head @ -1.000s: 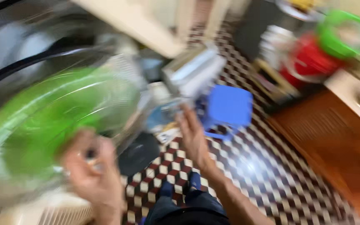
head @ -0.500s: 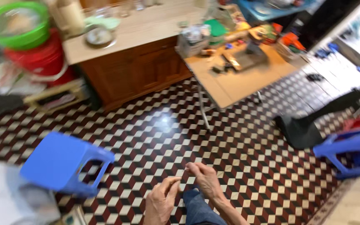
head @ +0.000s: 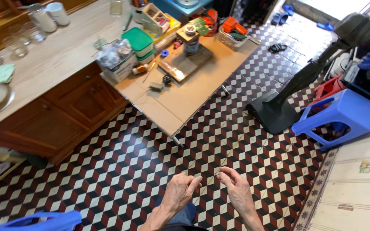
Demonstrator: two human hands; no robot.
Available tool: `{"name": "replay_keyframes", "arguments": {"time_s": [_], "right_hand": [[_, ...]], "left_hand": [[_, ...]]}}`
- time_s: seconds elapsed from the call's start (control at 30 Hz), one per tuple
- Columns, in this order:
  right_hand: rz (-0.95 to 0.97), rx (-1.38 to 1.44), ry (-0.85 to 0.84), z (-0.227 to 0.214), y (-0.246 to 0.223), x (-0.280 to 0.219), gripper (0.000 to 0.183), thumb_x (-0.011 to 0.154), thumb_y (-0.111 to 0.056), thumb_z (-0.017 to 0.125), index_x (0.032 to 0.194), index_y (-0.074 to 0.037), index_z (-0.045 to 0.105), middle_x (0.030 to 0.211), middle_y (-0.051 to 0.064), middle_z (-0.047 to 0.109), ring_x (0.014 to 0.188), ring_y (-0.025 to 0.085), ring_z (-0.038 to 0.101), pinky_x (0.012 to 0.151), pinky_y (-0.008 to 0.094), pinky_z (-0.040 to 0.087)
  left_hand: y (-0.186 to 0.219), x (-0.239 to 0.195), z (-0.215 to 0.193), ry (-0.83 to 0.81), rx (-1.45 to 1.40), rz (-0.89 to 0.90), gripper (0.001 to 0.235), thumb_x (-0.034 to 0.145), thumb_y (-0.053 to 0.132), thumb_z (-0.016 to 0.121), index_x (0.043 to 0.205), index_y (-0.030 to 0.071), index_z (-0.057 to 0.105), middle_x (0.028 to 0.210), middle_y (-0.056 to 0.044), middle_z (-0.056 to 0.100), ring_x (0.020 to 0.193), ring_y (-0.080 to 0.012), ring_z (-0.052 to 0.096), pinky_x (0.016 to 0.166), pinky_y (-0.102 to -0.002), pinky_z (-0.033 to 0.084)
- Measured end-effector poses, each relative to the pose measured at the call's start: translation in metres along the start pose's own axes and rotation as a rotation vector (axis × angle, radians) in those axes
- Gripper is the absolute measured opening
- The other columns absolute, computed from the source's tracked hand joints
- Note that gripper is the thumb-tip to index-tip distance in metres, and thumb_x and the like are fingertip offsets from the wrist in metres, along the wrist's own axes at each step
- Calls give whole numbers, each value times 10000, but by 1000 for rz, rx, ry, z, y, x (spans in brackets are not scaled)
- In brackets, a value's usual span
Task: The person uses a hot air gun to heat a small component on a circuit board, then inspects the board and uses a multimeter to test electrical continuity. They also briefly adjust a fan and handle a remote control.
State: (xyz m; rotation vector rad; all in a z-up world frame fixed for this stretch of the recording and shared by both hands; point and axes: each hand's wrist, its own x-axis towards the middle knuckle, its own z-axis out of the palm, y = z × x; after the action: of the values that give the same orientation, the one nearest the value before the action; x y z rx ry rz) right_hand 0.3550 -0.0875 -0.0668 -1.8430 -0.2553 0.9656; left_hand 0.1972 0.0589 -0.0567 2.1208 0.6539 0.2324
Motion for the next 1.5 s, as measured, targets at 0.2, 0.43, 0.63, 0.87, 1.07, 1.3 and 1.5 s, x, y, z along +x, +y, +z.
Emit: {"name": "replay_keyframes", "arguments": {"time_s": [0.2, 0.43, 0.63, 0.87, 1.07, 1.3, 1.5], "right_hand": [[66, 60, 5, -36, -13, 86, 351, 962, -246, 622, 1229, -35, 708, 1024, 124, 796, 1009, 186, 736, 927, 312, 567], [-112, 175, -14, -49, -74, 240, 279, 942, -183, 639, 1077, 57, 683, 1167, 76, 727, 989, 170, 743, 902, 307, 612], [-25, -200, -90, -60, -144, 362, 326, 1044, -229, 548, 1105, -9, 780, 1072, 173, 813, 1023, 182, 763, 910, 285, 582], [-60, -200, -492, -29, -156, 484, 546, 940, -137, 605, 1471, -71, 492, 1298, 182, 704, 1083, 224, 708, 933, 336, 552], [-86, -381, -934, 31, -171, 559, 524, 917, -227, 649, 1398, -33, 570, 1310, 130, 703, 1122, 199, 709, 967, 338, 561], [-311, -767, -1156, 82, -174, 619, 430, 948, -307, 610, 1263, -26, 688, 1076, 130, 791, 997, 199, 752, 877, 307, 571], [-464, -433, -1147, 98, -156, 634, 478, 831, -73, 602, 1303, -11, 639, 1332, 130, 702, 1155, 220, 710, 907, 363, 584]], "left_hand": [[-9, 115, 25, 16, -218, -218, 197, 921, 194, 677, 1078, 78, 697, 872, -62, 789, 766, -145, 765, 650, -288, 608], [-46, 272, 30, 159, -355, -331, 194, 940, 233, 696, 983, 44, 700, 786, -74, 808, 708, -150, 760, 649, -281, 589], [-110, 404, 31, 289, -10, -371, 298, 1020, 315, 620, 1022, 83, 809, 885, -121, 783, 829, -248, 739, 739, -381, 569], [-200, 442, 37, 537, -557, -812, 378, 1032, 315, 515, 1073, 4, 726, 806, -148, 775, 690, -229, 768, 657, -346, 611], [-237, 421, 42, 1006, -571, -683, 307, 916, 252, 589, 1101, 27, 684, 846, -107, 800, 702, -181, 762, 651, -303, 597], [-247, 409, 51, 1293, -466, -1019, 371, 1005, 241, 559, 1135, -53, 744, 931, -163, 796, 789, -199, 743, 721, -336, 580], [-266, 435, 53, 1237, -603, -1097, 330, 988, 292, 607, 1123, 24, 742, 886, -168, 804, 767, -202, 757, 745, -324, 599]]}}
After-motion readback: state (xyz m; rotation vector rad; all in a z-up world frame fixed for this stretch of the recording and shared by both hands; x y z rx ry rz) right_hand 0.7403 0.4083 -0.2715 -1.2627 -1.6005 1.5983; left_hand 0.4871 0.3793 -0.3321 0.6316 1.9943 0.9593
